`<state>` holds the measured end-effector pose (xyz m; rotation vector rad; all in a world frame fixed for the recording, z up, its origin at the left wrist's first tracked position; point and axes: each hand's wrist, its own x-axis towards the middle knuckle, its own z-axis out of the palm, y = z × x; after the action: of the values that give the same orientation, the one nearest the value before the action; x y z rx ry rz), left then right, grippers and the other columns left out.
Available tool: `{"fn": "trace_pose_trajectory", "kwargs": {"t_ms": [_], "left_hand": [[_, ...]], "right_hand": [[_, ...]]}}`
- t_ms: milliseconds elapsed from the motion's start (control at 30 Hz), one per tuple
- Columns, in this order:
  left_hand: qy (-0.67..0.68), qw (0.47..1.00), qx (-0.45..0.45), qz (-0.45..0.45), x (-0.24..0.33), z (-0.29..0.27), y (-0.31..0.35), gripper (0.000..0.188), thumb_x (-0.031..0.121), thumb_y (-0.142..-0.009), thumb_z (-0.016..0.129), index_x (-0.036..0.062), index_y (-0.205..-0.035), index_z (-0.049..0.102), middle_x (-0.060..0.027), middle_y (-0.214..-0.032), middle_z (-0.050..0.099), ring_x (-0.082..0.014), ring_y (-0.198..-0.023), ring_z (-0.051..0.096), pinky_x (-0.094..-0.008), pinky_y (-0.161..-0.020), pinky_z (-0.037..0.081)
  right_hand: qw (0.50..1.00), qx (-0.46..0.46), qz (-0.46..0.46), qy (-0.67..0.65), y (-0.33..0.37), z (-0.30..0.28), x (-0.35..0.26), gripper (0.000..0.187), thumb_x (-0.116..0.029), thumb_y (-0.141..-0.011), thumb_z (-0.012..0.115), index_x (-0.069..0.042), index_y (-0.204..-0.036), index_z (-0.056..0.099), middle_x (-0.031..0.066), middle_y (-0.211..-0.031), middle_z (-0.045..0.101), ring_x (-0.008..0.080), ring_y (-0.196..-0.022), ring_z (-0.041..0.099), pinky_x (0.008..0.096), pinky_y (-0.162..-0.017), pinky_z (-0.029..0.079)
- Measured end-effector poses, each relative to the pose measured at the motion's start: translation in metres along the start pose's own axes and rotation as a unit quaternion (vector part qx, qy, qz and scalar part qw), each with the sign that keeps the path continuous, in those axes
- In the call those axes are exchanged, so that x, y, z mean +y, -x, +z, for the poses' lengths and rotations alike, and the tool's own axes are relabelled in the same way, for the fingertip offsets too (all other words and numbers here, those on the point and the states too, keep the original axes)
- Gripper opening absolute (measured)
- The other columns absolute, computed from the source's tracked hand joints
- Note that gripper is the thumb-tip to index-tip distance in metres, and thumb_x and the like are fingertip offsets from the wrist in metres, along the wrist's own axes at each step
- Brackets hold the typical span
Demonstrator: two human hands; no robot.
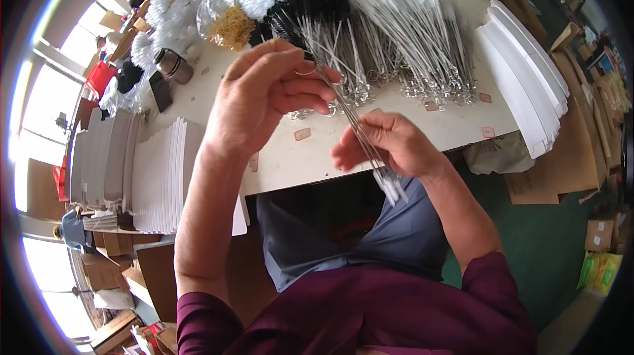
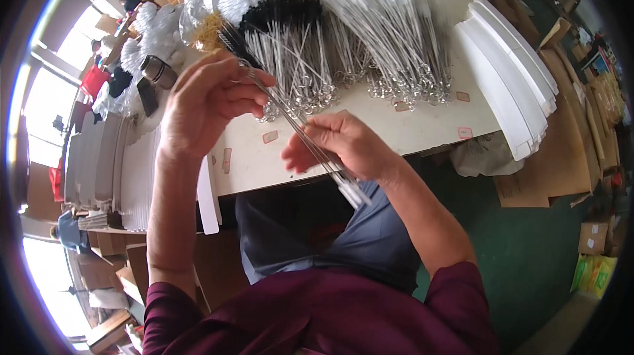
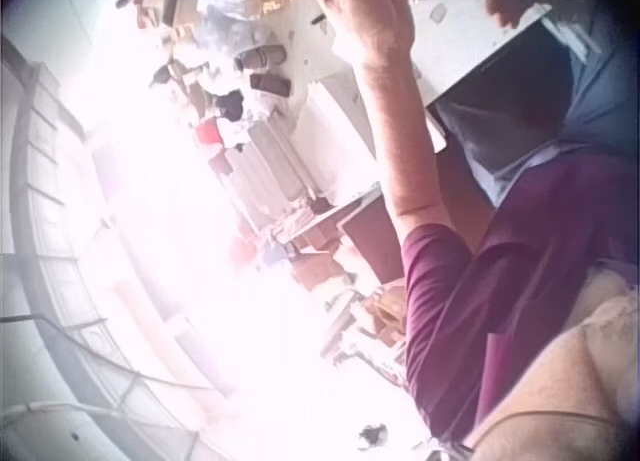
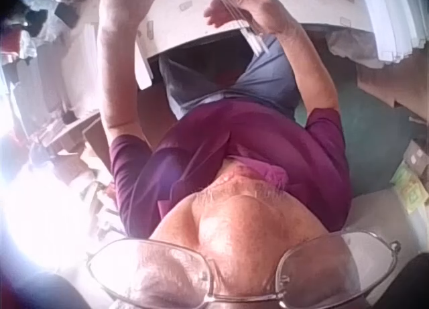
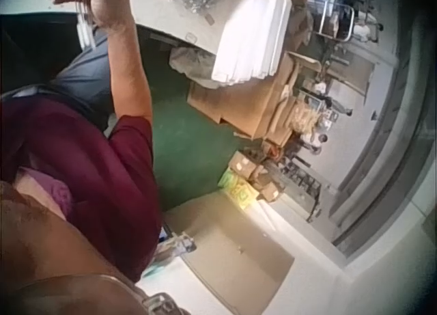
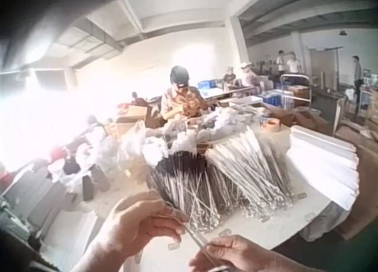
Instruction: Assembling small metal brushes into white plastic housings.
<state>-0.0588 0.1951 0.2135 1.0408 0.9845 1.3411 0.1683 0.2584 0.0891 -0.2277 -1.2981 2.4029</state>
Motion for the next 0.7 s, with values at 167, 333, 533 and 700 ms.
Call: {"fn": "trace_pose_trajectory", "kwargs": {"t_ms": [167, 333, 533, 700], "left_hand": [[-0.111, 0.993, 0.037, -0.017, -0.020, -0.027, 0.015, 0.016, 0.012, -0.106, 0.054, -0.0025, -0.102, 0.060, -0.0222, -0.101, 0.074, -0.0245, -0.084, 0.076, -0.0351, -0.071, 0.062], [-0.289, 0.955, 0.061, 0.008, -0.039, -0.046, 0.030, 0.011, 0.008, -0.105, 0.059, -0.0014, -0.100, 0.063, -0.0105, -0.092, 0.072, -0.0161, -0.081, 0.072, -0.0301, -0.070, 0.059], [-0.416, 0.899, 0.119, 0.072, -0.056, -0.057, 0.039, 0.010, 0.004, -0.102, 0.060, -0.0039, -0.096, 0.063, -0.0093, -0.082, 0.071, -0.0138, -0.074, 0.069, -0.0290, -0.066, 0.057], [-0.515, 0.827, 0.170, 0.147, -0.071, -0.068, 0.044, 0.008, 0.005, -0.099, 0.063, -0.0019, -0.096, 0.064, -0.0086, -0.077, 0.070, -0.0138, -0.070, 0.070, -0.0282, -0.067, 0.057]], "right_hand": [[0.997, 0.024, 0.056, -0.054, 0.017, 0.008, 0.035, 0.034, -0.023, -0.113, 0.046, 0.007, -0.118, 0.063, 0.0200, -0.104, 0.074, 0.0281, -0.087, 0.077, 0.0382, -0.076, 0.064], [0.994, 0.049, 0.094, 0.013, 0.032, 0.014, 0.059, 0.033, -0.024, -0.113, 0.047, 0.004, -0.121, 0.063, 0.0154, -0.094, 0.074, 0.0220, -0.075, 0.075, 0.0345, -0.069, 0.063], [0.989, 0.074, 0.130, 0.009, 0.041, 0.023, 0.069, 0.033, -0.023, -0.113, 0.047, 0.004, -0.122, 0.063, 0.0113, -0.088, 0.072, 0.0175, -0.068, 0.072, 0.0309, -0.063, 0.061], [0.986, 0.083, 0.133, 0.050, 0.043, 0.024, 0.080, 0.034, -0.025, -0.113, 0.048, 0.004, -0.121, 0.064, 0.0089, -0.081, 0.070, 0.0134, -0.058, 0.065, 0.0259, -0.055, 0.055]]}}
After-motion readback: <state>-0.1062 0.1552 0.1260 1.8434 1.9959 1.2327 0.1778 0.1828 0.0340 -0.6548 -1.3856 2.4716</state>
